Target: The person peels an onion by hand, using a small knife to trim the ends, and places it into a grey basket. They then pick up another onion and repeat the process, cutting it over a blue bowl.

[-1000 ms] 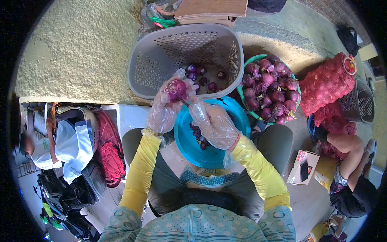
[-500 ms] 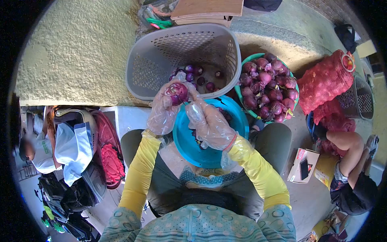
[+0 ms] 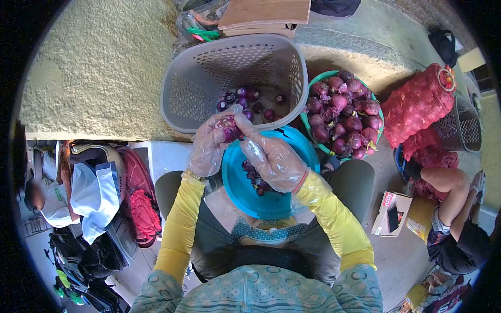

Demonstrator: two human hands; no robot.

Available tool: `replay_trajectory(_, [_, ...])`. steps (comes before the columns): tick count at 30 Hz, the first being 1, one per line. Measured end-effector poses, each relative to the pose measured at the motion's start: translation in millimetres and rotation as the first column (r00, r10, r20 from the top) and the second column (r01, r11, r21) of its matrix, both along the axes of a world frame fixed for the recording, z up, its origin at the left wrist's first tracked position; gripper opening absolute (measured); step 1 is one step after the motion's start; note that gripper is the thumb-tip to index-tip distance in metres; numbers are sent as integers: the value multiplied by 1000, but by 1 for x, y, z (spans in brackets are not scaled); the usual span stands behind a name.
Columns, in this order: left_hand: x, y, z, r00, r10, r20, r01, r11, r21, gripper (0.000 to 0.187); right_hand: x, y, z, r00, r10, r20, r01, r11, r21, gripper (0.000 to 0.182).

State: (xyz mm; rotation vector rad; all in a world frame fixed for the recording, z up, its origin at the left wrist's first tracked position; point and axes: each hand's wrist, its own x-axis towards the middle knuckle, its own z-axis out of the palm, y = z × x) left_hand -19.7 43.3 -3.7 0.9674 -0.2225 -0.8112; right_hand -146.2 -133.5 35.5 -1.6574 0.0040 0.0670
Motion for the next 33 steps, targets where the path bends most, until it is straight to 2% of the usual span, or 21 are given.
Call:
replay_trajectory(1, [1,1,1,1000,-16,19,15,999,37,54,0,1,-2,1000,1,0,-1,1000,1,54])
replay_trajectory(2, [2,3,3,1000,-15,19,14,999,37,54,-1,2,-7,1000,6,-15,-4,996,90,53])
replay_trajectory(3, [2,3,8,996,-31,87,21,993,112,54,-2,3,-9,999,12,-30,-6,984,177,52])
replay_trajectory(4, [3,4,10,987,-53,152,24,982,186,54,-3,3,-10,999,11,-32,-5,984,177,52])
replay_trajectory(6, [4,5,5,991,-27,133,8,989,145,54,-4,3,-11,995,66,-75,-14,835,550,50])
replay_trajectory(10, [5,8,1,997,18,69,-24,995,94,54,-4,2,-17,998,58,-34,-35,875,483,50])
replay_trajectory(14, [6,10,-5,993,-35,111,23,994,104,53,-5,4,-12,998,70,-8,-58,885,461,52])
replay_trajectory(16, [4,6,-9,966,44,255,-80,988,130,71,-6,7,-11,996,83,-21,-63,876,478,53])
replay_trajectory(17, [4,5,-10,966,43,255,-78,989,129,71,-8,13,-11,996,63,-64,-27,885,464,54])
replay_trajectory(18, [3,5,-9,973,66,219,-91,991,103,72,-8,18,-13,993,45,-105,7,894,448,56])
replay_trajectory(19, [3,5,-7,979,89,183,-104,992,77,73,-8,21,-18,999,21,-44,0,906,423,58])
replay_trajectory(23, [2,2,-2,973,84,217,-97,994,54,74,-5,14,-10,997,39,-69,-2,883,469,59])
replay_trajectory(25, [1,1,3,991,64,116,-69,997,43,75,-4,8,-3,983,18,-182,76,865,496,61])
replay_trajectory(26, [0,0,4,991,65,116,-70,997,42,75,-1,9,-5,983,19,-182,75,866,495,61])
replay_trajectory(28, [-1,0,7,996,16,84,-22,998,64,76,6,12,-17,977,-181,114,142,949,282,49])
replay_trajectory(29, [0,0,2,996,15,84,-20,998,62,76,8,11,-19,977,-182,115,144,949,281,49])
replay_trajectory(31, [1,0,-8,992,-105,70,106,994,-8,45,9,6,-23,974,-221,43,203,946,253,53])
replay_trajectory(33, [-3,-2,-12,991,-118,68,117,993,21,46,8,3,-25,972,-234,15,225,948,224,51])
